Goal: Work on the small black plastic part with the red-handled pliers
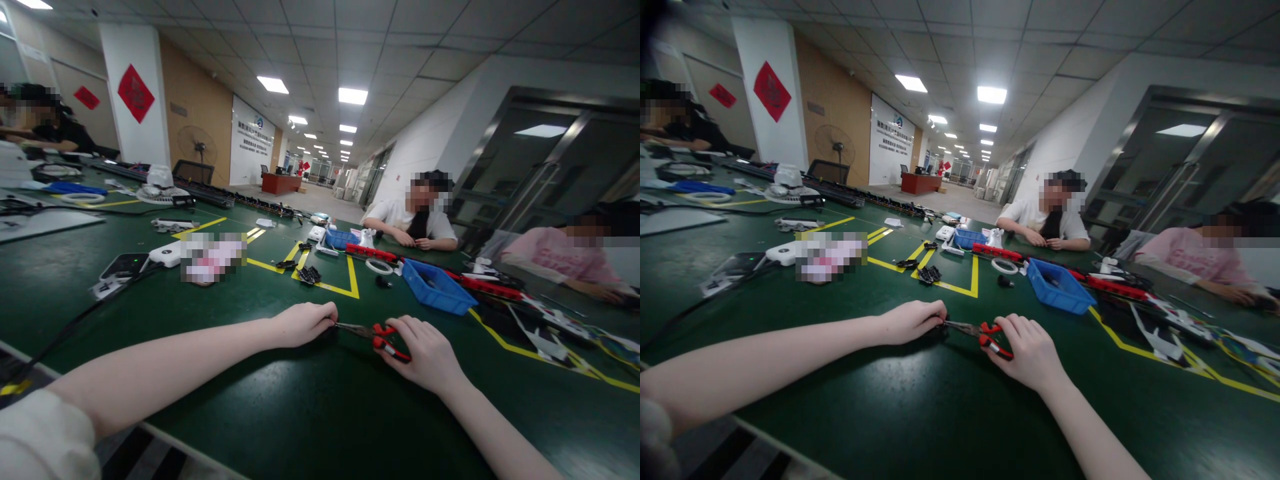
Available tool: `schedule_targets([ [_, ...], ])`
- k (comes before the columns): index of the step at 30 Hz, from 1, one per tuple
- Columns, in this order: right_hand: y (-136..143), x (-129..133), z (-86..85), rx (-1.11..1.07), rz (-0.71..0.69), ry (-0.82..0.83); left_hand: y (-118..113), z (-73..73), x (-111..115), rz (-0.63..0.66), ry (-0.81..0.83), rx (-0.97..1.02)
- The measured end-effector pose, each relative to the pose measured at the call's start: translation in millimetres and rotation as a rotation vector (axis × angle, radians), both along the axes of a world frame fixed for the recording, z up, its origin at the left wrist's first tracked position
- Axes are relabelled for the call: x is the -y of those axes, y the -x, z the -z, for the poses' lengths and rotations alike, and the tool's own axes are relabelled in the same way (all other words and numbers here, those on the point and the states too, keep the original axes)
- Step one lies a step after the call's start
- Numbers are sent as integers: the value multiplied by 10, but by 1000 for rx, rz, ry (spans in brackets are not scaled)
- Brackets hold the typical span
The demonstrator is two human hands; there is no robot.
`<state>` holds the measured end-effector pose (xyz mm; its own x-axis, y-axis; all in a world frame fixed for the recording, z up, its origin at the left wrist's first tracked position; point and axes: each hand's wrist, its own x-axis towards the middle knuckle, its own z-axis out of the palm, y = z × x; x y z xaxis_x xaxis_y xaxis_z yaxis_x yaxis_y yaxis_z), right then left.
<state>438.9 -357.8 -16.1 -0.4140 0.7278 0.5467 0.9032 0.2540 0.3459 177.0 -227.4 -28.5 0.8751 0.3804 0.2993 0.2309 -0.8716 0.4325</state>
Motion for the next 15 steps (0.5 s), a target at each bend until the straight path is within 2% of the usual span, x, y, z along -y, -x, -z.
schedule_targets([
  [7,21,10,-1,-18,-2,1,3,4,12,-57,-48,-95],
  [15,131,41,-42,-176,63,146,-5,20,11,-90,-98,-82],
])
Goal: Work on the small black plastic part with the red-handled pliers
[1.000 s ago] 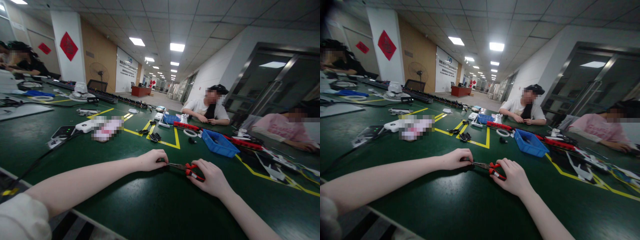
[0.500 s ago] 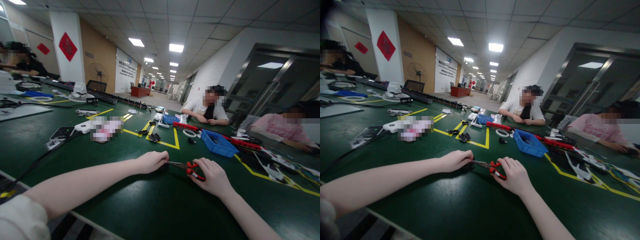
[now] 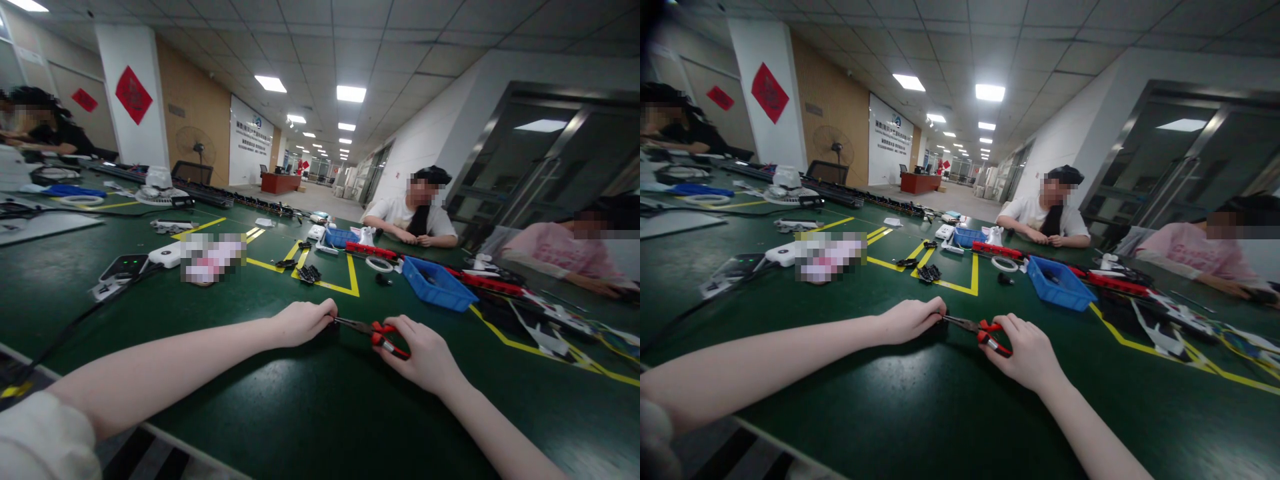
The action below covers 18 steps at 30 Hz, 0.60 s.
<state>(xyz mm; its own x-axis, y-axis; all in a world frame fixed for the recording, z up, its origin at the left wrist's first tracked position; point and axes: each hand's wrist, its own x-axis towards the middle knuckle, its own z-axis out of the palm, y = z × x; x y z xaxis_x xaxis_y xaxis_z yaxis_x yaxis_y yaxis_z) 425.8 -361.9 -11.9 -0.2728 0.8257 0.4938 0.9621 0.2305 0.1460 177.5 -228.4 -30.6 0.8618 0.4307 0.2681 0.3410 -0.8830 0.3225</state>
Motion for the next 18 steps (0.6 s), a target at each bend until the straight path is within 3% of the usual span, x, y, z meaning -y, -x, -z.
schedule_targets([
  [9,59,7,-22,-72,53,93,-13,30,-19,-36,-1,-4],
  [18,-14,-2,21,96,4,-43,-12,34,-32,25,-28,-42],
])
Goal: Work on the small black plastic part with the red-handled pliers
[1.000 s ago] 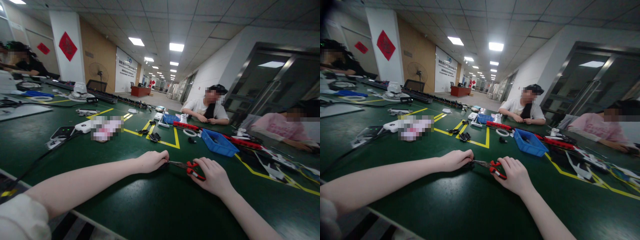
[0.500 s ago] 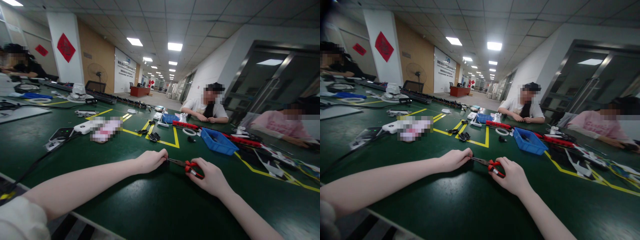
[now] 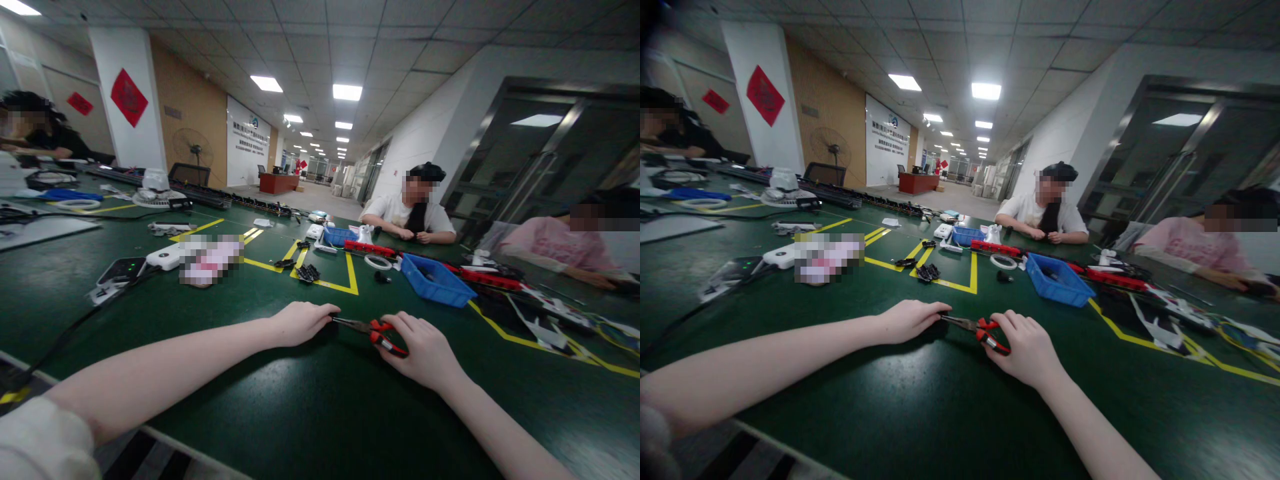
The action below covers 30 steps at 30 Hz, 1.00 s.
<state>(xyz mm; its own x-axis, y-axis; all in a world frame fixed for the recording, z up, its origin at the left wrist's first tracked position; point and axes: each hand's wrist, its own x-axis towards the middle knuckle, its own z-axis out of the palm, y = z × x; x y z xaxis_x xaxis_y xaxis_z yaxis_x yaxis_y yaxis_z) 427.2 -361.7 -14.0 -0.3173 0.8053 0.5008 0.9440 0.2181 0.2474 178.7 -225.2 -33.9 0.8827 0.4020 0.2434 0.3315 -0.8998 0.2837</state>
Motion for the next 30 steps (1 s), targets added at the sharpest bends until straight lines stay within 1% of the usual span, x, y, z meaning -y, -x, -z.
schedule_targets([
  [8,-46,-2,21,125,-18,-103,6,-18,0,10,5,-6],
  [15,-43,2,20,149,-24,-120,8,-31,5,8,8,-7],
  [26,-52,28,1,276,-15,-176,18,-39,12,14,12,-15],
  [30,-61,18,15,276,-19,-194,17,-40,8,15,9,-24],
])
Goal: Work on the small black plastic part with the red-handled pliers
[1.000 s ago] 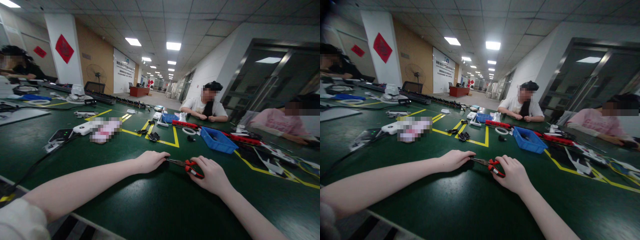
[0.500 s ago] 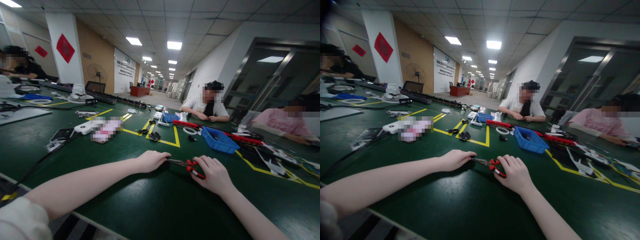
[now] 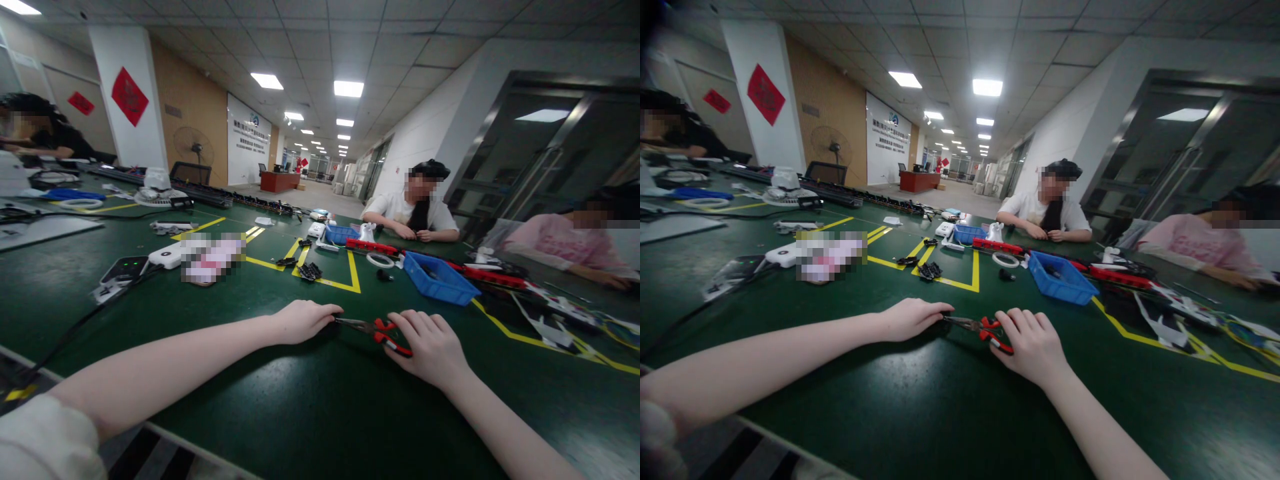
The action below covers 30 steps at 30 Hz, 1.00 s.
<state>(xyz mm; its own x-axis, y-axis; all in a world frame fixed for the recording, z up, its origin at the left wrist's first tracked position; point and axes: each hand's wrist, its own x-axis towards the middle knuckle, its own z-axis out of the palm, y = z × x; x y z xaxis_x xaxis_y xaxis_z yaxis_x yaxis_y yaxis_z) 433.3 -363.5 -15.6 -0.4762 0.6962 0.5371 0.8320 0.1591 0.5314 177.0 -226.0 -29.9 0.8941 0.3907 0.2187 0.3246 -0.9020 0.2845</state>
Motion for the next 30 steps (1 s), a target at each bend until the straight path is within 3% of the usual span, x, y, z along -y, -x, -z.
schedule_targets([
  [6,-5,-18,18,-92,-31,21,3,-19,10,-17,-12,-17],
  [19,166,5,-44,-420,89,299,-5,10,22,-41,-50,8],
  [25,188,-3,-48,-464,115,316,-1,6,0,-51,44,87],
  [30,120,-11,-23,-467,154,300,22,-19,7,29,79,168],
])
